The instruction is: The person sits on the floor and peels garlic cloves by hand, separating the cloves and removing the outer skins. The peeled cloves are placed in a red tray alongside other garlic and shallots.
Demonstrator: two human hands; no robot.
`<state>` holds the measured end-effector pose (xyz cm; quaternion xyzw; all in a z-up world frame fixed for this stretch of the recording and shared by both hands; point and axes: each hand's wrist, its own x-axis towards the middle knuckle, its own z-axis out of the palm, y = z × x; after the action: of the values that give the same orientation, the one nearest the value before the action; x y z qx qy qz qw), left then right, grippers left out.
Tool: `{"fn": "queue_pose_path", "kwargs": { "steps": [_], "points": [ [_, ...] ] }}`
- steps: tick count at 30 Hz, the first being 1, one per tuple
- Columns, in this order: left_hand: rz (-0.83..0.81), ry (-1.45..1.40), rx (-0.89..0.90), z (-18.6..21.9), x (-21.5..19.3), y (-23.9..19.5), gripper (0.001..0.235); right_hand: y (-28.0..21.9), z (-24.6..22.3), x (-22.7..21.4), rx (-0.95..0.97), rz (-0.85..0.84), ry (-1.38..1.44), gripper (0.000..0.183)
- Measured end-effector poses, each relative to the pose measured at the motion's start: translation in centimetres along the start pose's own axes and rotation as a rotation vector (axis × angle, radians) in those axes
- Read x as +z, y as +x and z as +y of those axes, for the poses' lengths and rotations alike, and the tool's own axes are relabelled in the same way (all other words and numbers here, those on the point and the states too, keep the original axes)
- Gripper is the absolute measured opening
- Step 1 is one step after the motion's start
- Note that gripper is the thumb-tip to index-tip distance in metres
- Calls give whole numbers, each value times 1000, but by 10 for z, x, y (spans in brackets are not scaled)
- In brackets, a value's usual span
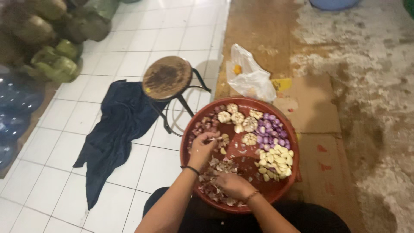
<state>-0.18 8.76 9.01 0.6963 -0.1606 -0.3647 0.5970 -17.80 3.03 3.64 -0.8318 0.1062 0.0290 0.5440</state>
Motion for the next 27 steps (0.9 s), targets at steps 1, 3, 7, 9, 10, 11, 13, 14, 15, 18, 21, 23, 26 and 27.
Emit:
{"fn": "queue_pose_path", "kwargs": {
  "steps": [1,3,7,9,10,11,13,14,15,18,21,23,26,27],
  "points": [
    [9,39,76,2,-6,-9,18,-2,-1,0,48,47,33,48],
    [23,115,238,0,-15,-28,14,1,-10,-6,141,149,91,51],
    [65,228,389,-20,-35,-54,14,1,-37,-19,499,154,297,50],
    [111,301,306,-36,-40,-60,9,-5,-43,-18,560,156,339,48],
    [98,224,297,-46,-40,-64,10,-9,-44,-15,431,179,362,49],
    [84,148,286,-54,-41,-67,12,-10,-44,-9,302,201,383,50],
    [101,90,321,-68,-35,-68,13,-20,-41,-8,115,243,380,51],
    [139,116,364,-75,-34,-71,13,-22,-41,-3,53,257,366,50],
    [178,142,408,-80,-30,-72,14,-25,-42,0,-9,268,352,51],
    [126,-178,77,-88,-28,-76,14,-31,-57,6,54,218,363,53],
    [135,-282,79,-86,-15,-73,17,-33,-80,-1,106,226,312,58],
    [132,-391,8,-83,-13,-74,18,-30,-87,-4,431,101,172,60],
    [122,-457,-117,-78,-17,-77,18,-20,-84,2,320,150,207,58],
    [118,-463,-159,-75,-18,-77,17,-18,-79,4,183,210,261,57]
  ]
}}
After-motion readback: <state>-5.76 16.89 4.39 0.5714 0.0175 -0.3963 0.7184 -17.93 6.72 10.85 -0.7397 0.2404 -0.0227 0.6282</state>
